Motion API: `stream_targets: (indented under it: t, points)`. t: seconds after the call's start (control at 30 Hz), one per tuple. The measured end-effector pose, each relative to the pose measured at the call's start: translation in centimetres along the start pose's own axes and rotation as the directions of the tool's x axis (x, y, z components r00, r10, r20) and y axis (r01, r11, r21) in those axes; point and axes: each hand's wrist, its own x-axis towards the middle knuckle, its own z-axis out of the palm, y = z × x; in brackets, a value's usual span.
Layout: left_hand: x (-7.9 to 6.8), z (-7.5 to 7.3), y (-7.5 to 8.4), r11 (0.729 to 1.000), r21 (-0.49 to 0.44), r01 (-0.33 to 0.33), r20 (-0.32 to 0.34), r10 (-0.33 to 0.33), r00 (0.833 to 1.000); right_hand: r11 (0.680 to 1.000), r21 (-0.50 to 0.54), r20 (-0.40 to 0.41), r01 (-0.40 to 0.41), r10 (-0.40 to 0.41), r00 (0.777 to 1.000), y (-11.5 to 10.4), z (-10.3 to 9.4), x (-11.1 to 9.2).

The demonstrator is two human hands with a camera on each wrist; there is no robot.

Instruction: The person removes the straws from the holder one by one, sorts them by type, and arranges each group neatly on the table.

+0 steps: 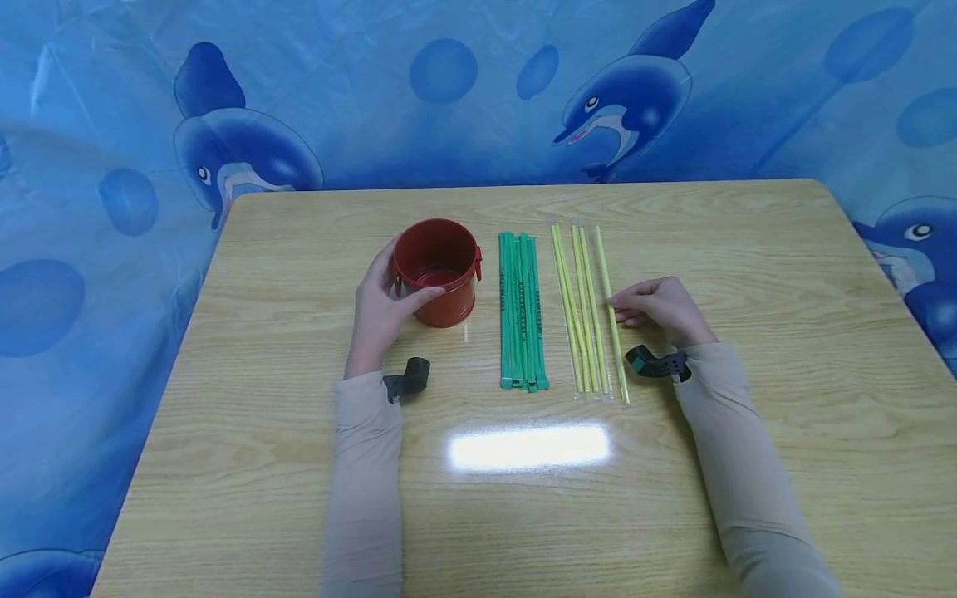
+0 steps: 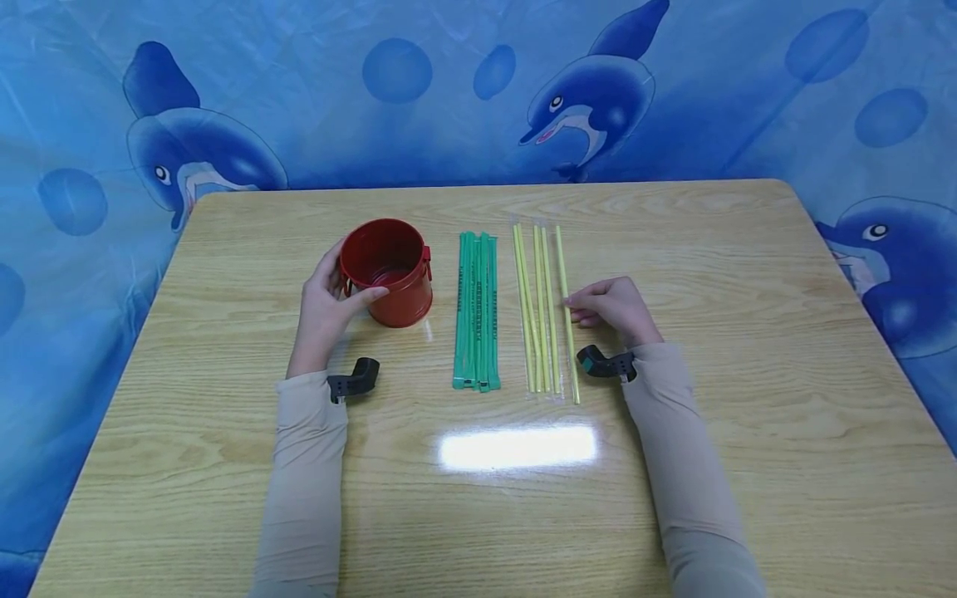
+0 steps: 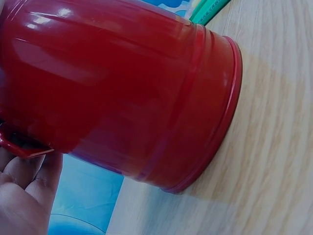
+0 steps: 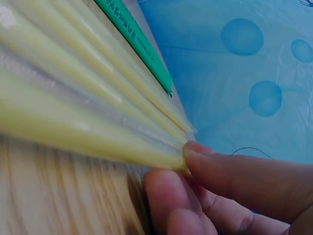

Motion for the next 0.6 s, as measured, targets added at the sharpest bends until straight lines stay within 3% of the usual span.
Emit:
stream_targets:
  t: [0.2, 0.6]
  points:
    - [-0.1, -0.1, 0.1, 1.000, 0.002, 0.020, -0.003, -0.020, 1.000, 1.000, -0.005, -0.005, -0.002, 0.002, 1.000, 0.0, 0.3, 0.2]
    - [-0.4, -0.5, 0.2, 0.999, 0.017, 0.043, -0.010, -0.043, 0.999, 0.992, -0.124, -0.086, 0.004, -0.014, 0.996, -0.2, 1.8, 0.0]
